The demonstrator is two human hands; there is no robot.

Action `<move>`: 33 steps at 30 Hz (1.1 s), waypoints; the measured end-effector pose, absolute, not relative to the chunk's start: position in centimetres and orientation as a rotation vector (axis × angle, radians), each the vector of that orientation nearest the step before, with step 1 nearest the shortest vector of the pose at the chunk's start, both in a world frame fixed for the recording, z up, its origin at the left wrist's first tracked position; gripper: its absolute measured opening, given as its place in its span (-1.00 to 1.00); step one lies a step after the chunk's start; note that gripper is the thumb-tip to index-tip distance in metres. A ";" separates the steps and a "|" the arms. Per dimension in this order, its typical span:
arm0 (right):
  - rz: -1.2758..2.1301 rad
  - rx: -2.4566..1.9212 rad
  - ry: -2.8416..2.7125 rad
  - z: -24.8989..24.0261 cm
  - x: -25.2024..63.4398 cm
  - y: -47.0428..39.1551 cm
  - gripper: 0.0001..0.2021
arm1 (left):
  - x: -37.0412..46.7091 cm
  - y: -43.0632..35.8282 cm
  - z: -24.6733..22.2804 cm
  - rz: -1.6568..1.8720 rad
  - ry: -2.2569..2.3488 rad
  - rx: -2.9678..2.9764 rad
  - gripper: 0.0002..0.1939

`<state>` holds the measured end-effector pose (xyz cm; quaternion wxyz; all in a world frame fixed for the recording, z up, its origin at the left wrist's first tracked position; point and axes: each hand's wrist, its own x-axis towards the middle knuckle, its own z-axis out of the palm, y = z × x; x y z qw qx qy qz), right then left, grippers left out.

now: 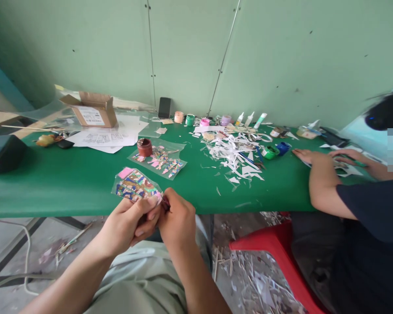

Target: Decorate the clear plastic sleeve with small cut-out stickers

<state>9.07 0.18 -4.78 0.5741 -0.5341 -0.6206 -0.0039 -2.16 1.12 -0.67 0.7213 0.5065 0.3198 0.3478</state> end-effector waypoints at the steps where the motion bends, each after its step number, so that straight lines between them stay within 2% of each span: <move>1: -0.023 -1.257 -1.454 -4.8 9.1 0.2 -0.71 | -2.1 1.1 -0.7 0.764 0.721 1.128 -0.53; 9: -0.046 -1.305 -1.427 -4.5 9.0 -0.1 -0.71 | -2.2 1.0 -0.5 0.739 0.783 1.268 -0.44; 18: -0.051 -1.282 -1.448 -4.6 8.9 -0.1 -0.71 | -2.1 1.2 -0.9 0.763 0.694 1.112 -0.52; 33: 0.001 -1.246 -1.476 -4.2 9.0 -0.2 -0.68 | -2.4 0.9 -0.2 0.758 0.659 1.237 -0.48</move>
